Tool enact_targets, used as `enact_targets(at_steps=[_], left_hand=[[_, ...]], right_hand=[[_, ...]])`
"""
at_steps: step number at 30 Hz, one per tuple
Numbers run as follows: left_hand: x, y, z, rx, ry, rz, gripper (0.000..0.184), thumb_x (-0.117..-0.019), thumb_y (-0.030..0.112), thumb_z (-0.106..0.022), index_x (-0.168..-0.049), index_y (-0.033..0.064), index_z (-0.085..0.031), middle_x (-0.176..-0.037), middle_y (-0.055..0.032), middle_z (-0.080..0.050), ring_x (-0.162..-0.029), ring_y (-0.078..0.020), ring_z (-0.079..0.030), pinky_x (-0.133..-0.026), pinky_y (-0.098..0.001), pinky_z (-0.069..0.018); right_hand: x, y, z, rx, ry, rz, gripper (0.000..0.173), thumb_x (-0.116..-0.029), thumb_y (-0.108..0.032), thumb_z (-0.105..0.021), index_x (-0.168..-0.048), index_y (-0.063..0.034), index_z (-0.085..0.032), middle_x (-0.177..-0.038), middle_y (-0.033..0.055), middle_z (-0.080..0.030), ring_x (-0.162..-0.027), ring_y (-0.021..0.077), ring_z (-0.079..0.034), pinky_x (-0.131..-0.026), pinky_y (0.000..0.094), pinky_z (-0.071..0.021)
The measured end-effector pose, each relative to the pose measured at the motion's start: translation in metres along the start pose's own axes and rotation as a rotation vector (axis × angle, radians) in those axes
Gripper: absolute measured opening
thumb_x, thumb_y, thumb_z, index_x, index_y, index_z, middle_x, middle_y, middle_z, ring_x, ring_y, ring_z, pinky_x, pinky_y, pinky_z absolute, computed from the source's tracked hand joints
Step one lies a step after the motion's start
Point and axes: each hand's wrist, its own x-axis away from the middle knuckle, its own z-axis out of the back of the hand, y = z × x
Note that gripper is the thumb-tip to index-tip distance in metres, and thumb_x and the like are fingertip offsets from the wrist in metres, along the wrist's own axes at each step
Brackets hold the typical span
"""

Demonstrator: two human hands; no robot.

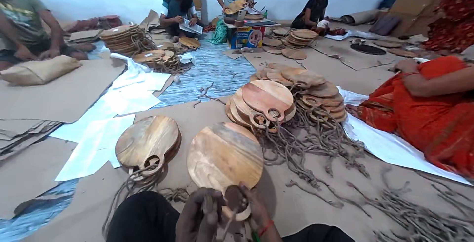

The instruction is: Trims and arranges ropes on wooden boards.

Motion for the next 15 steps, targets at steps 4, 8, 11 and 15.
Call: enact_targets(at_steps=[4,8,11,15], left_hand=[[-0.007,-0.055,0.025,-0.344,-0.007,0.12,0.028,-0.1038,0.019,-0.053,-0.123,0.0,-0.059,-0.108,-0.001,-0.072,-0.096,-0.0074,-0.067,-0.083,-0.0263,-0.0563],[-0.001,-0.078,0.027,-0.54,-0.04,0.377,0.03,-0.0974,0.016,-0.06,-0.122,0.0014,-0.067,-0.112,-0.0091,-0.071,-0.097,-0.0216,-0.064,-0.079,-0.0387,-0.052],[0.007,-0.089,0.016,-0.42,-0.107,0.492,0.026,-0.0989,0.007,-0.06,-0.12,-0.0079,-0.063,-0.099,-0.0144,-0.069,-0.077,-0.015,-0.063,-0.07,-0.0329,-0.0544],[-0.002,-0.124,-0.02,-0.117,-0.094,0.575,0.025,-0.097,0.001,-0.06,-0.119,-0.0113,-0.059,-0.111,-0.017,-0.068,-0.087,-0.0139,-0.069,-0.082,-0.0327,-0.0598]], right_hand=[[-0.055,-0.066,0.022,-0.007,0.104,0.13,0.014,-0.1077,-0.018,-0.052,-0.105,-0.0052,-0.055,-0.062,-0.0011,-0.051,-0.046,0.0058,-0.047,-0.047,0.0208,-0.0468],[-0.106,-0.125,0.038,0.058,0.262,0.216,0.019,-0.1067,-0.021,-0.055,-0.109,-0.0027,-0.056,-0.072,0.0032,-0.055,-0.056,0.0104,-0.053,-0.056,0.0267,-0.0512],[-0.138,-0.158,0.042,0.054,0.363,0.246,0.036,-0.1074,-0.029,-0.054,-0.128,0.0003,-0.055,-0.099,0.0148,-0.065,-0.082,0.0208,-0.065,-0.073,0.0386,-0.0565],[-0.185,-0.222,0.028,-0.197,0.515,0.377,0.056,-0.1102,-0.051,-0.034,-0.142,-0.0056,-0.046,-0.116,0.0154,-0.06,-0.094,0.0238,-0.061,-0.078,0.0434,-0.053]])
